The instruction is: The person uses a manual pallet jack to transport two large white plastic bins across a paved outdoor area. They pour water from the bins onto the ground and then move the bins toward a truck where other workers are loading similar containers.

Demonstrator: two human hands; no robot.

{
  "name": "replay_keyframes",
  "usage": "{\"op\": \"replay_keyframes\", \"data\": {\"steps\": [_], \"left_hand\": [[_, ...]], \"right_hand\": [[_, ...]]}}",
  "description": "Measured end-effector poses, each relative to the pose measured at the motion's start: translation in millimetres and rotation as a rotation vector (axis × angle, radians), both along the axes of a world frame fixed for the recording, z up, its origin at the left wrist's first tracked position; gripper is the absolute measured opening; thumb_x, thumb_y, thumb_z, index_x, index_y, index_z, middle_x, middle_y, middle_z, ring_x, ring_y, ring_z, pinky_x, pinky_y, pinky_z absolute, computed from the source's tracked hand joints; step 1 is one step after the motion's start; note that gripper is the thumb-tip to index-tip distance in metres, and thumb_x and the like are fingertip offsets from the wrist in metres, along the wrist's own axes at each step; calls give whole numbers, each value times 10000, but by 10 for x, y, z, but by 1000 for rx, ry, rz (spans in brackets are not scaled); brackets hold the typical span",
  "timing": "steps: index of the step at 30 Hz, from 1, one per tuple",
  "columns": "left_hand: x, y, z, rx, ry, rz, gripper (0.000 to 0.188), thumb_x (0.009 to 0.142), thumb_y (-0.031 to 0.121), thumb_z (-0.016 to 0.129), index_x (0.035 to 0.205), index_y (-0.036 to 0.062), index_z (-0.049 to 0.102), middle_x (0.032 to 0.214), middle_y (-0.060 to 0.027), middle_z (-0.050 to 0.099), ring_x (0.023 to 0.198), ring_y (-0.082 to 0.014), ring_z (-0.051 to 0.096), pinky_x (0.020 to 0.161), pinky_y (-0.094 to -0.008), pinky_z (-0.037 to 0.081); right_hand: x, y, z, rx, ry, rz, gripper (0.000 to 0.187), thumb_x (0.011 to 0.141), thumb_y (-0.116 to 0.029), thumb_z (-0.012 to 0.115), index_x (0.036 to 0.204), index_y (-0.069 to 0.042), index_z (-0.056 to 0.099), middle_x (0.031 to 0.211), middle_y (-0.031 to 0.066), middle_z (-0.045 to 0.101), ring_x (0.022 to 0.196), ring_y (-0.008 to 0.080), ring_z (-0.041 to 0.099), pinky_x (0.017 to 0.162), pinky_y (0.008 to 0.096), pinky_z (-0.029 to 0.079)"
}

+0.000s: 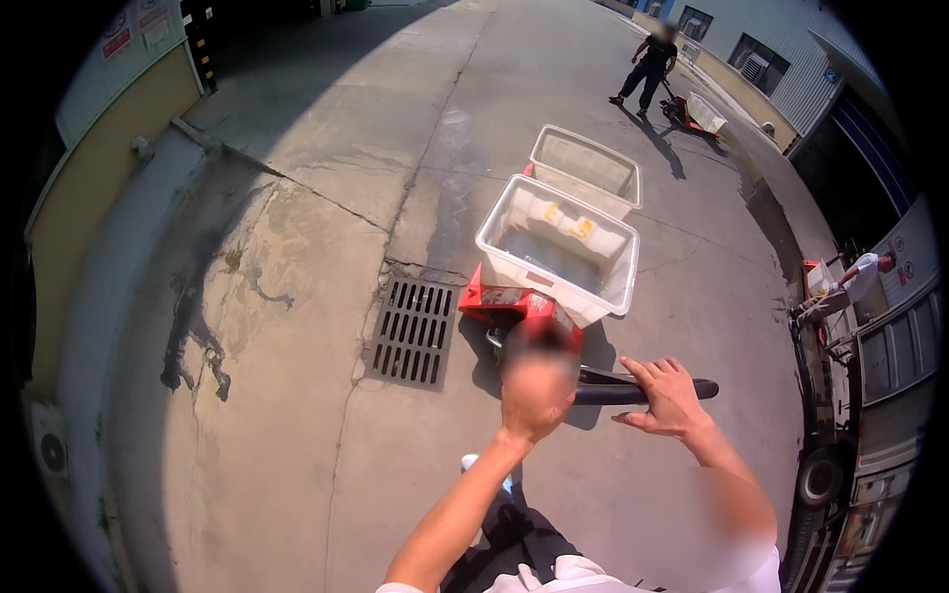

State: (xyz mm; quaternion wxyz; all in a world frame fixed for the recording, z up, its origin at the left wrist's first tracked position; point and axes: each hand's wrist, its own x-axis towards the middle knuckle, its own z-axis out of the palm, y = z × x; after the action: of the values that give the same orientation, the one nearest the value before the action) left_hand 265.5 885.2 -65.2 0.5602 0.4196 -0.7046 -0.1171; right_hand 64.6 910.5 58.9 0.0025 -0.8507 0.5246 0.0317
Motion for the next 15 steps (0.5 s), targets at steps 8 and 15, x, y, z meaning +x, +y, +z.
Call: {"op": "replay_keyframes", "data": {"steps": [8,15], "left_hand": [[-97,259,481,-21,158,16,284,786,174,549,547,50,458,556,-107,451,523,-284,470,487,-387,367],[575,1863,792,76,91,27,269,694,242,476,532,31,513,521,-83,489,470,-227,408,470,-336,314]], "right_hand": [[-1296,344,-43,-541,-150,-152,176,593,-91,668,567,-73,495,521,95,503,495,311,528,480,372,412],[-590,2346,229,-595,-172,-181,251,563,-48,633,512,-91,392,457,60,356,376,247,350,406,328,270]]}}
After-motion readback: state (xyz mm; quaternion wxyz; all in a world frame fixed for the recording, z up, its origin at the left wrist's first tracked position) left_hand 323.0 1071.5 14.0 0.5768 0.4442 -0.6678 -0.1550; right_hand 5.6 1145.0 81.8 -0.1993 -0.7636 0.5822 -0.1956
